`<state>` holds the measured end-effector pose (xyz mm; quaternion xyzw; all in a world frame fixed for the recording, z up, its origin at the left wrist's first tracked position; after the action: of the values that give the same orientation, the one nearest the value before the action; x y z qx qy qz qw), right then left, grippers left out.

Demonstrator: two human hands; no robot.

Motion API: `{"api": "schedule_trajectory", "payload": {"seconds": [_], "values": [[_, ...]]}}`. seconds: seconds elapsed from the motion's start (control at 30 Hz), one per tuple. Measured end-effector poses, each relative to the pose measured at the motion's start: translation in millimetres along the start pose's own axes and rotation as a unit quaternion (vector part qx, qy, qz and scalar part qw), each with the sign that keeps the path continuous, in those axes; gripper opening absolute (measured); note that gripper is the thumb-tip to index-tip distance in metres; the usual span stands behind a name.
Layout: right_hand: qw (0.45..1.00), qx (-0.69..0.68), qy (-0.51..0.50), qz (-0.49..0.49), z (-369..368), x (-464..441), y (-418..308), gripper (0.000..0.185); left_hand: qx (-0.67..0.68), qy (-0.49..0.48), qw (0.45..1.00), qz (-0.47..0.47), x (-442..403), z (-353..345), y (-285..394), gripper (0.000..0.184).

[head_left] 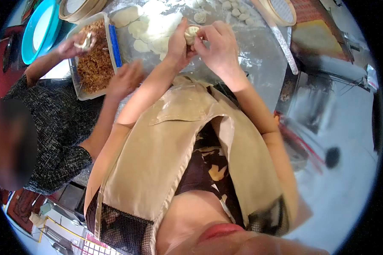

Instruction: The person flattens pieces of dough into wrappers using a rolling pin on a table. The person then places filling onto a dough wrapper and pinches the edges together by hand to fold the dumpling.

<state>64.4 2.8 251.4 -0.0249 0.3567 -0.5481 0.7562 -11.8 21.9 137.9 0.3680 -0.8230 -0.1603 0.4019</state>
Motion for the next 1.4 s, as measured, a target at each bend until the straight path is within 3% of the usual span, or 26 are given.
{"api": "schedule_trajectory", "payload": {"seconds": [0.17, 0.3, 0.37, 0.43, 0.5, 0.57, 0.63, 0.8, 0.87, 0.9, 0.97, 1.0, 1.07, 1.1, 1.17, 1.2, 1.23, 1.27, 1.37, 1.4], "values": [[0.998, -0.052, -0.003, 0.035, 9, 11, 7, 0.011, -0.028, -0.078, 0.996, 0.026, -4, -9, -14, 0.048], [0.996, -0.004, 0.051, 0.069, 22, 15, 7, 0.011, -0.039, -0.078, 0.996, 0.037, 1, -16, -18, 0.042], [0.995, 0.013, -0.009, 0.096, 17, 26, 9, 0.012, -0.098, -0.024, 0.991, 0.088, -2, -5, -32, 0.042], [0.996, 0.005, -0.019, 0.09, 17, 37, 17, 0.011, -0.126, -0.036, 0.984, 0.118, -1, -6, -41, 0.049], [0.996, -0.002, -0.031, 0.086, 15, 46, 24, 0.011, -0.11, -0.115, 0.976, 0.151, 0, -13, -52, 0.05], [0.999, 0.017, -0.011, 0.041, 20, 51, 43, 0.01, -0.121, -0.084, 0.978, 0.146, -11, -4, -67, 0.055], [0.999, 0.028, 0.0, 0.02, 23, 53, 72, 0.009, -0.269, 0.005, 0.957, 0.109, -21, 17, -64, 0.061], [0.994, 0.1, -0.01, -0.043, 15, 62, 139, 0.008, -0.417, 0.083, 0.905, 0.008, -43, 88, -42, 0.036], [0.993, 0.098, -0.036, -0.059, -4, 71, 163, 0.005, -0.579, 0.204, 0.76, -0.215, -50, 102, 3, 0.022], [0.993, 0.094, -0.038, -0.059, -11, 77, 171, 0.005, -0.579, 0.207, 0.759, -0.212, -63, 105, 9, 0.022], [0.963, 0.093, -0.204, -0.15, -40, 89, 194, 0.012, -0.684, 0.236, 0.591, -0.357, -74, 86, 42, 0.028], [0.964, 0.091, -0.206, -0.145, -40, 86, 192, 0.012, -0.683, 0.242, 0.59, -0.357, -88, 84, 46, 0.028], [0.964, 0.123, -0.18, -0.154, -28, 77, 184, 0.017, -0.708, 0.312, 0.604, -0.192, -119, 101, 46, 0.033], [0.965, 0.12, -0.182, -0.144, -29, 72, 182, 0.017, -0.704, 0.322, 0.604, -0.192, -122, 106, 53, 0.033], [0.959, 0.137, -0.168, -0.182, -28, 67, 190, 0.02, -0.665, 0.213, 0.697, -0.164, -137, 113, 50, 0.039], [0.962, 0.133, -0.172, -0.168, -27, 67, 190, 0.02, -0.696, 0.175, 0.681, -0.145, -144, 114, 48, 0.035], [0.947, 0.135, -0.2, -0.212, -30, 71, 202, 0.022, -0.725, 0.144, 0.662, -0.126, -149, 114, 47, 0.031], [0.931, 0.136, -0.228, -0.251, -35, 72, 213, 0.025, -0.717, 0.17, 0.664, -0.129, -149, 116, 51, 0.031], [0.928, 0.15, -0.216, -0.262, -33, 74, 226, 0.024, -0.781, 0.085, 0.517, -0.341, -131, 73, 39, 0.012], [0.926, 0.166, -0.197, -0.277, -30, 68, 224, 0.023, -0.743, 0.064, 0.579, -0.331, -113, 67, 40, 0.014]]}}
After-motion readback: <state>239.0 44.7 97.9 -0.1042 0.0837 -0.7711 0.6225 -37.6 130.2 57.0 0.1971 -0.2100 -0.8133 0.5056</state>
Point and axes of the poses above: each hand's wrist, its own x-axis away from the middle knuckle, its own z-axis out of the back of the hand, y = z × x, the point moved 7 cm from there along -x, towards the middle knuckle, and after that the axes turned 3 degrees about -x, right-handed, at the moved point
